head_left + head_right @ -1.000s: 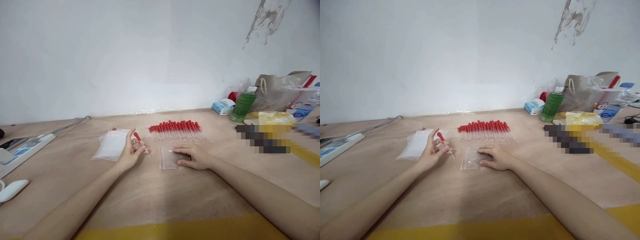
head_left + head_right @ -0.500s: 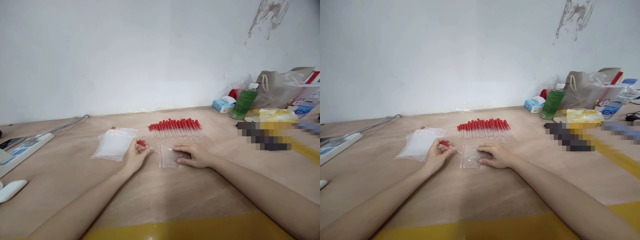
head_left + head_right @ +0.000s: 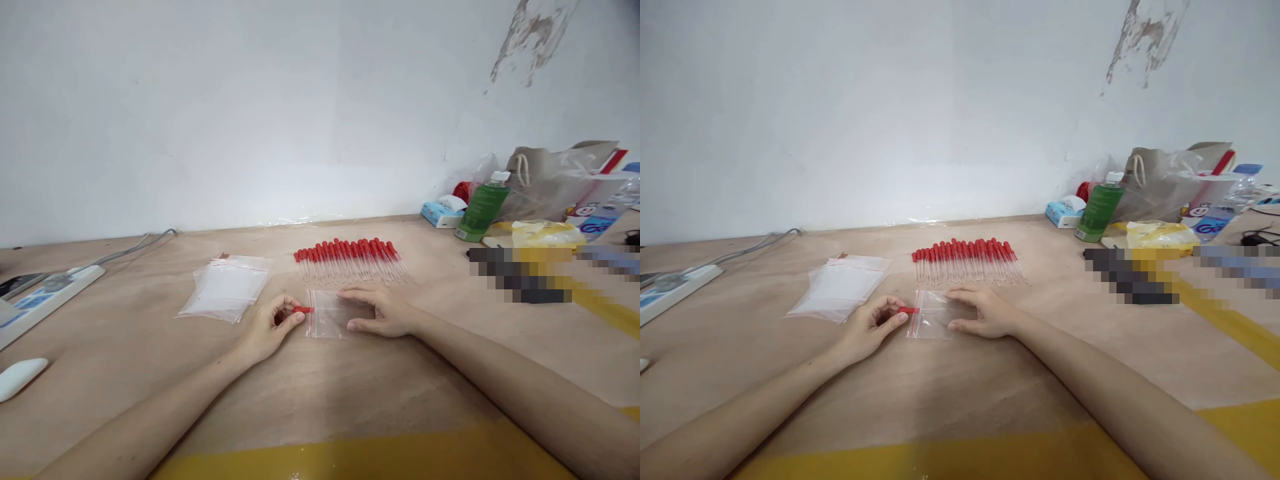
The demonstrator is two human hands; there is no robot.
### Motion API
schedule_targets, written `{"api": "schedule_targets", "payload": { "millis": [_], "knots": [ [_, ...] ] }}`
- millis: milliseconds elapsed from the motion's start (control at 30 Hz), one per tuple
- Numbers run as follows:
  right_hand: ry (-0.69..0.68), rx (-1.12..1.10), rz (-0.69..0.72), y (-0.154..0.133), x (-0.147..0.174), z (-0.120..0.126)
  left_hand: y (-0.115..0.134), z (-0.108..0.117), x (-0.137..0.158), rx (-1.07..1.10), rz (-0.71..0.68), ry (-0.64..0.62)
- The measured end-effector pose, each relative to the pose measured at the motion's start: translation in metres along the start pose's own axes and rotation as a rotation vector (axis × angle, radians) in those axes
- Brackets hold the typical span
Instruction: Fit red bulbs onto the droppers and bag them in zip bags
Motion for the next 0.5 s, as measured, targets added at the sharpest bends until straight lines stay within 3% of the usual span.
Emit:
{"api": "schedule_targets", "payload": {
  "millis": [267, 500],
  "knots": [
    [-0.113, 0.015, -0.071, 0.017, 0.019, 0.007, -0.002, -0.004, -0.005, 0.045, 0.001, 0.005],
    [-0.062, 0.008, -0.035, 0.011, 0.007, -0.004, 0.009, -0.011, -0.003, 0.091, 0.023, -0.099]
  ]
}}
Point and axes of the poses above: each hand's wrist, its own x-axis away from the middle knuckle, its own z-axis out of the back of the hand, y = z × x, the point moved 8 cm from there along -x, towards the middle knuckle, and after that the axes turned 1 degree about x, right-handed, at the moved point
